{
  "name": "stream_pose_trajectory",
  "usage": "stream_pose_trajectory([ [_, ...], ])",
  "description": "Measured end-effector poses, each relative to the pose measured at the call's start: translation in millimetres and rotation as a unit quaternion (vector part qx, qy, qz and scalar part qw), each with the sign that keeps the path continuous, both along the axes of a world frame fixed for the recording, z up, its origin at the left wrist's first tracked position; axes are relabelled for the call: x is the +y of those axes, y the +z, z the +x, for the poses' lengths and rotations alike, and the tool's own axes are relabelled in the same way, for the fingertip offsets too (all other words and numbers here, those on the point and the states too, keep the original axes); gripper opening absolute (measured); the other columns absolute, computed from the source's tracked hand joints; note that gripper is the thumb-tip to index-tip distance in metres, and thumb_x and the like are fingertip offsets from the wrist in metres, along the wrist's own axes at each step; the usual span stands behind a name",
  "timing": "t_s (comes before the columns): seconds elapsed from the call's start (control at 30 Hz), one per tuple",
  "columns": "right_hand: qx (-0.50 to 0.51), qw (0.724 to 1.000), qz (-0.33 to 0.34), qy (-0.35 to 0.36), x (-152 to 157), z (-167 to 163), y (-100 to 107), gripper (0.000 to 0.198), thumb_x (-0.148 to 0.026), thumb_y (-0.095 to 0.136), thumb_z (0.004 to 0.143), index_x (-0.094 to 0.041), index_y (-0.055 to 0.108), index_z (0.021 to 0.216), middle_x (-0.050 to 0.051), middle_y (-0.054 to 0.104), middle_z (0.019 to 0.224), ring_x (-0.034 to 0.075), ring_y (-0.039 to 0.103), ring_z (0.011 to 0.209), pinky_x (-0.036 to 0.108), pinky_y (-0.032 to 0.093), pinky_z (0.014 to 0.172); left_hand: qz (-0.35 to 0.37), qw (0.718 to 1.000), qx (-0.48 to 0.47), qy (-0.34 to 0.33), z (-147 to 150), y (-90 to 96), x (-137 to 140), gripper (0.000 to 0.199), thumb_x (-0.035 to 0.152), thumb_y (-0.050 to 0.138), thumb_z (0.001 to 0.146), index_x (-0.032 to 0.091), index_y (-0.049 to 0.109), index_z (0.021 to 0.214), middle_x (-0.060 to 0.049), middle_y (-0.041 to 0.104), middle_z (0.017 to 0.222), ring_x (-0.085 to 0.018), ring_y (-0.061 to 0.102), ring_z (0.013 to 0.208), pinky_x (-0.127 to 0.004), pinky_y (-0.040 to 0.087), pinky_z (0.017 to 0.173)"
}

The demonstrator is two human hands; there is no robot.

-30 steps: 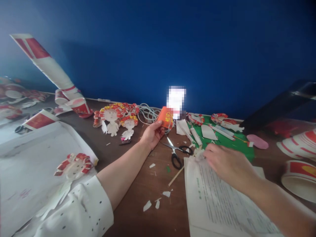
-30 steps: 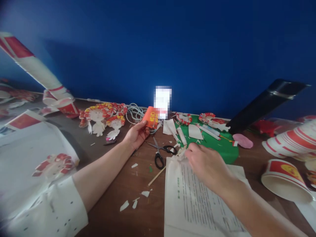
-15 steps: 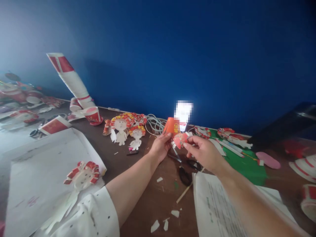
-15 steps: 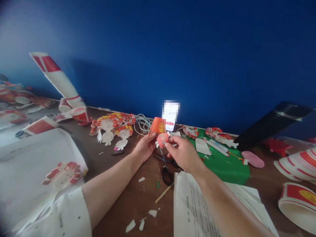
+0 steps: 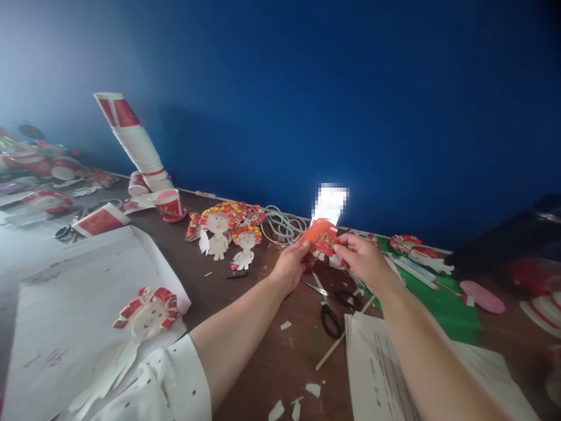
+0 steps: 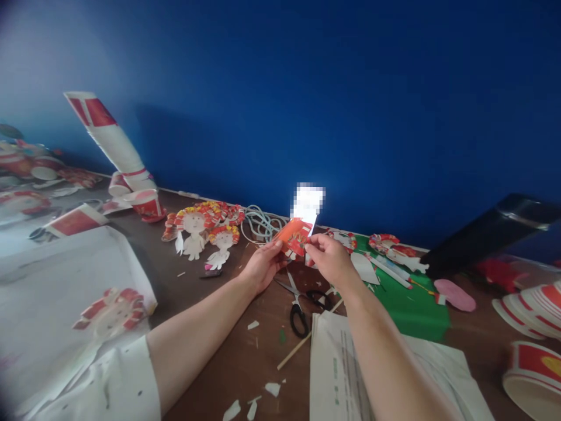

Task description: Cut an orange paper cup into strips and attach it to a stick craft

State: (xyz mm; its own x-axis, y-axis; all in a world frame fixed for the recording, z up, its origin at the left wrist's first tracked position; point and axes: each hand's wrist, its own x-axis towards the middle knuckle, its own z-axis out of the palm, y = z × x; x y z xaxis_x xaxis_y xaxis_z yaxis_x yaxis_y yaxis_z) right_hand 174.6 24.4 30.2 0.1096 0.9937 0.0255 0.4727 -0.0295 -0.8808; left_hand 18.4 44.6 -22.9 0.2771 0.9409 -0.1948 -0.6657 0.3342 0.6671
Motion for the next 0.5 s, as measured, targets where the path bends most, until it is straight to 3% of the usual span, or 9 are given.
stream_pose_trajectory([
  [0.27,-0.061,0.997,0.015,-0.032,1,-2,-3,0.021,-0.040,0.059,0.076,-0.021,0.065,0.080,-0.002,0.063,0.053,0.015,0.059,0.050,0.025,0.041,0.051,0.035,0.998,0.035,-0.031,1,-4.4,0,0.033,0.037,0.078,0.065,0.013,0.069,0.086,-0.004,0.066,0.076,-0.010,0.056,0.065,-0.023,0.042,0.060],
  [0.5,-0.075,0.994,0.041,-0.072,-2,-9,-2,0.020,-0.040,0.060,0.074,-0.021,0.064,0.071,-0.001,0.063,0.053,0.016,0.060,0.051,0.027,0.043,0.056,0.050,0.996,0.064,-0.040,2,-2.2,-1,0.034,0.040,0.080,0.060,0.013,0.069,0.077,-0.002,0.063,0.071,-0.009,0.057,0.063,-0.023,0.040,0.059],
])
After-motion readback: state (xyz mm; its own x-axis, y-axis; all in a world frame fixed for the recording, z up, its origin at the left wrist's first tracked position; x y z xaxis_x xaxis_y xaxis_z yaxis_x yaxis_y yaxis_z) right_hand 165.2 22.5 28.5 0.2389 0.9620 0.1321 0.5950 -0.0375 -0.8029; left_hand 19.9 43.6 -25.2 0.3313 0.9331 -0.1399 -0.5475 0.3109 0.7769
